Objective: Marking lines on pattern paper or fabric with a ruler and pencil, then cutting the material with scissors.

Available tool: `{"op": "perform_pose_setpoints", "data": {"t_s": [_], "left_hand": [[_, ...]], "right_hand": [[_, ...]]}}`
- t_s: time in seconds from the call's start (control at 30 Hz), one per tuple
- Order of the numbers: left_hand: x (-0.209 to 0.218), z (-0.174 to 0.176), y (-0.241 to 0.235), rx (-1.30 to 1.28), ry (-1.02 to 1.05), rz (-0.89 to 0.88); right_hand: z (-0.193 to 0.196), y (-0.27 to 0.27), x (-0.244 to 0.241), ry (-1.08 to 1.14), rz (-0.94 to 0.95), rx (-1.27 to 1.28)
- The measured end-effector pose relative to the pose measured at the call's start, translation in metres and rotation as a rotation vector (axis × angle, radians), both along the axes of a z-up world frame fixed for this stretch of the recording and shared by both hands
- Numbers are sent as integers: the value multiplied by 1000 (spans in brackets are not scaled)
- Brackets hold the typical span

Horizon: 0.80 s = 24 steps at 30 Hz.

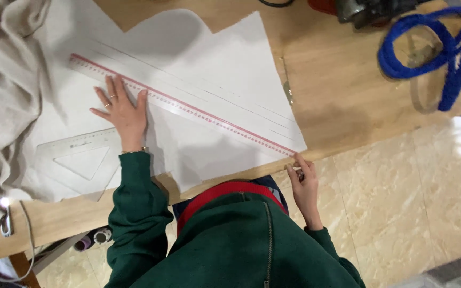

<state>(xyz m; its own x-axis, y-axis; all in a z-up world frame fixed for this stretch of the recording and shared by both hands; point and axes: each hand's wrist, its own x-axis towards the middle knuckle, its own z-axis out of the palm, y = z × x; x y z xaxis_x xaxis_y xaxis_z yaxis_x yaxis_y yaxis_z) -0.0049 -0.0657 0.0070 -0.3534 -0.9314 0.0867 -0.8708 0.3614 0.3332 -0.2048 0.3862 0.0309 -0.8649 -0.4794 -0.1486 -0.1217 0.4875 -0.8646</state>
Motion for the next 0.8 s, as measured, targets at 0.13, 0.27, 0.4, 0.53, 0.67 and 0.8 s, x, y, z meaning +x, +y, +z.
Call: {"op": "perform_pose_setpoints", "data": {"t_s": [0.13,0.27,0.4,0.53,0.67,0.8], "left_hand": [[-2,4,0,68,-1,1],[1,-6,-6,98,-26,27],[4,-11,-10,116,-19,32],[0,-1,-5,125,1,29],[0,-3,-4,112,2,24],[0,3,0,69,16,11]], "right_hand": [[0,0,0,-13,-17,-8],[-3,0,-2,-34,-18,-51],[1,-2,-1,-78,-21,-62],[3,-3,0,-79,-13,-48],[2,-1,-2,-79,2,-22],[17,-2,-4,-46,6,-23]]}}
